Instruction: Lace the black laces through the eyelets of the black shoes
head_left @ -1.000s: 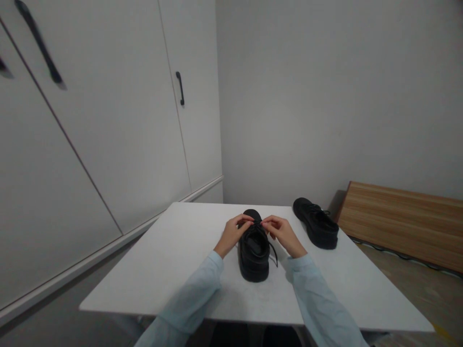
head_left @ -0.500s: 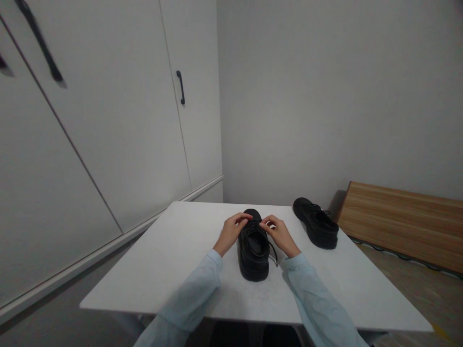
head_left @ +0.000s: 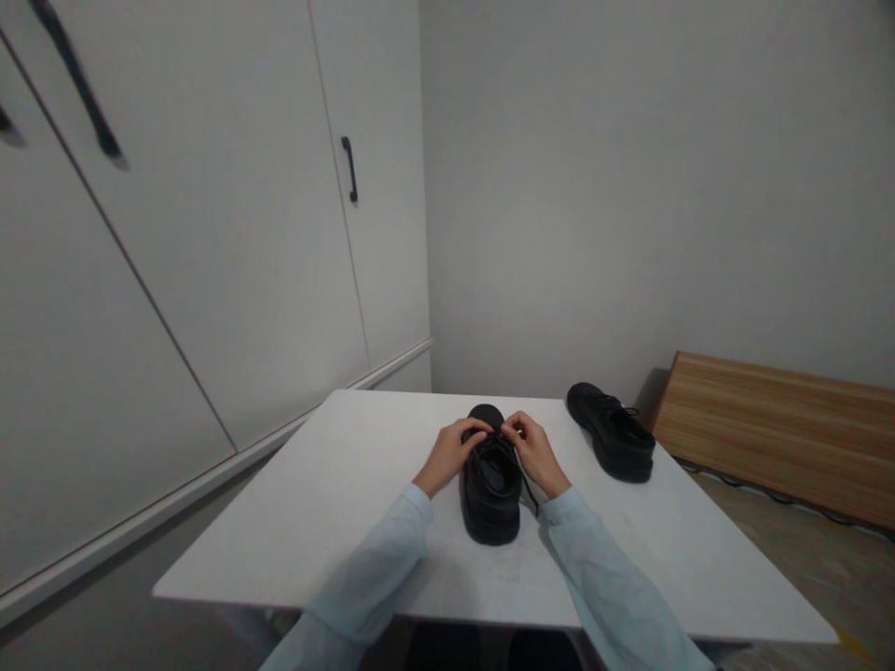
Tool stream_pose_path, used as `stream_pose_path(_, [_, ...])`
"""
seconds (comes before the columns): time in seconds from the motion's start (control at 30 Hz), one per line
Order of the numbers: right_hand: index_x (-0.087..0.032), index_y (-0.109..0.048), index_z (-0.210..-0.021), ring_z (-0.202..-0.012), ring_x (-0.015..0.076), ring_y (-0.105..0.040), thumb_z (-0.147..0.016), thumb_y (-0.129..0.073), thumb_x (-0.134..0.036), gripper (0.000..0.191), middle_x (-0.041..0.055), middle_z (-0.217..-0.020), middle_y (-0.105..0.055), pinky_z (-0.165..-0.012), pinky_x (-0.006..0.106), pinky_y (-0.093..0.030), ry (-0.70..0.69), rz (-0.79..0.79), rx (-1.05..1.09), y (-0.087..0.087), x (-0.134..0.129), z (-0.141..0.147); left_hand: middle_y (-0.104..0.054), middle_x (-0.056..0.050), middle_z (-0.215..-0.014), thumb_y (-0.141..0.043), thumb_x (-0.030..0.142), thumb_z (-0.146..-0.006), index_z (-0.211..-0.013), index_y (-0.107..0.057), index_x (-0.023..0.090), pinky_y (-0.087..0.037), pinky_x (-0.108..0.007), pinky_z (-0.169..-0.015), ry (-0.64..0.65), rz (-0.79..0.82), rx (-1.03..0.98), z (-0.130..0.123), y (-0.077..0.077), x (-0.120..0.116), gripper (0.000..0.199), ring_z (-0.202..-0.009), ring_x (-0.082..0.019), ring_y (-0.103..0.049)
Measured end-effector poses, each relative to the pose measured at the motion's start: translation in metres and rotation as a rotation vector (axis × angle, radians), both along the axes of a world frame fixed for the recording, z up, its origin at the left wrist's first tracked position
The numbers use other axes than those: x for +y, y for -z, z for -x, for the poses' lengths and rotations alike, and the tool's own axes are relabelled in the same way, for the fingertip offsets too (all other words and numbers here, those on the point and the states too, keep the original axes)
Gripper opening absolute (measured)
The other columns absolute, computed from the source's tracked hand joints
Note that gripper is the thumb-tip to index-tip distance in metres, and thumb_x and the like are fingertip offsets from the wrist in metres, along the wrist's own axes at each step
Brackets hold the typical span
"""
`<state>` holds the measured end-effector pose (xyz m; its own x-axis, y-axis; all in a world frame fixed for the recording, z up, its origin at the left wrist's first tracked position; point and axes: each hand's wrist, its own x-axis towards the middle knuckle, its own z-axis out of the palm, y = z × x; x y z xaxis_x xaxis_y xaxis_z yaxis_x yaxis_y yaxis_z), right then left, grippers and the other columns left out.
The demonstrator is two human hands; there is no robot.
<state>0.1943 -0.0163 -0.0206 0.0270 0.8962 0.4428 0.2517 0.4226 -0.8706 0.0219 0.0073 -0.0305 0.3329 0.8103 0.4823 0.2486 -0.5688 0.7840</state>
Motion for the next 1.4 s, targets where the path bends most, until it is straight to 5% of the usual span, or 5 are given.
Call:
stream_pose_path(0.33, [-0.021,-0.055,-0.096,-0.075,0.0158,-0.057,-0.066,-0.074,-0.031,0.037,0.0,-0.079,-0.062,-0.068,0.027,-0.041,-0.203,0.089,0.206,-0.005,-0.006,-0.002,-0.071,-0.006,-0.096,-0.058,0.031,-0.081,-0.089,-0.071,0.021,-0.044,-0.033,-0.091,0.004,0.024,-0.03,0.0,-0.001,-0.001,0.019,-0.096,-0.021,-0.062])
stream_pose_path(0.73, [-0.02,-0.055,-0.077,-0.072,0.0177,-0.064,-0.066,-0.072,-0.029,0.022,-0.0003,-0.075,-0.06,-0.071,0.033,-0.049,-0.08,0.076,0.331,-0.004,-0.003,-0.002,-0.071,-0.005,-0.097,-0.057,0.03,-0.081,-0.09,-0.071,0.021,-0.043,-0.033,-0.092,0.0,0.019,-0.015,0.0,0.0,0.0,0.018,-0.097,-0.021,-0.062])
stream_pose_path(1.0, [-0.019,-0.057,-0.073,-0.064,0.0146,-0.055,-0.066,-0.069,-0.028,0.016,0.0017,-0.074,-0.061,-0.05,0.024,-0.038,-0.035,0.035,0.215,-0.005,-0.002,-0.006,-0.071,-0.005,-0.096,-0.057,0.031,-0.082,-0.089,-0.071,0.022,-0.044,-0.032,-0.091,0.003,0.012,-0.004,-0.001,-0.002,-0.002,0.018,-0.096,-0.021,-0.062])
stream_pose_path(1.2, [-0.019,-0.056,-0.072,-0.052,0.0098,-0.045,-0.066,-0.069,-0.025,0.016,-0.0021,-0.064,-0.055,-0.045,0.022,-0.029,-0.093,0.11,0.22,-0.009,-0.004,-0.01,-0.07,-0.005,-0.097,-0.056,0.03,-0.083,-0.09,-0.07,0.022,-0.043,-0.032,-0.092,0.002,-0.001,0.009,0.0,-0.001,-0.001,0.018,-0.097,-0.02,-0.061])
stream_pose_path(1.4, [-0.018,-0.059,-0.076,-0.063,0.0118,-0.053,-0.064,-0.072,-0.025,0.019,-0.0007,-0.073,-0.058,-0.054,0.024,-0.04,-0.164,0.159,0.175,-0.01,-0.004,-0.02,-0.07,-0.005,-0.097,-0.056,0.03,-0.083,-0.091,-0.07,0.021,-0.043,-0.031,-0.091,0.015,-0.011,0.007,0.001,0.0,-0.001,0.018,-0.097,-0.02,-0.061])
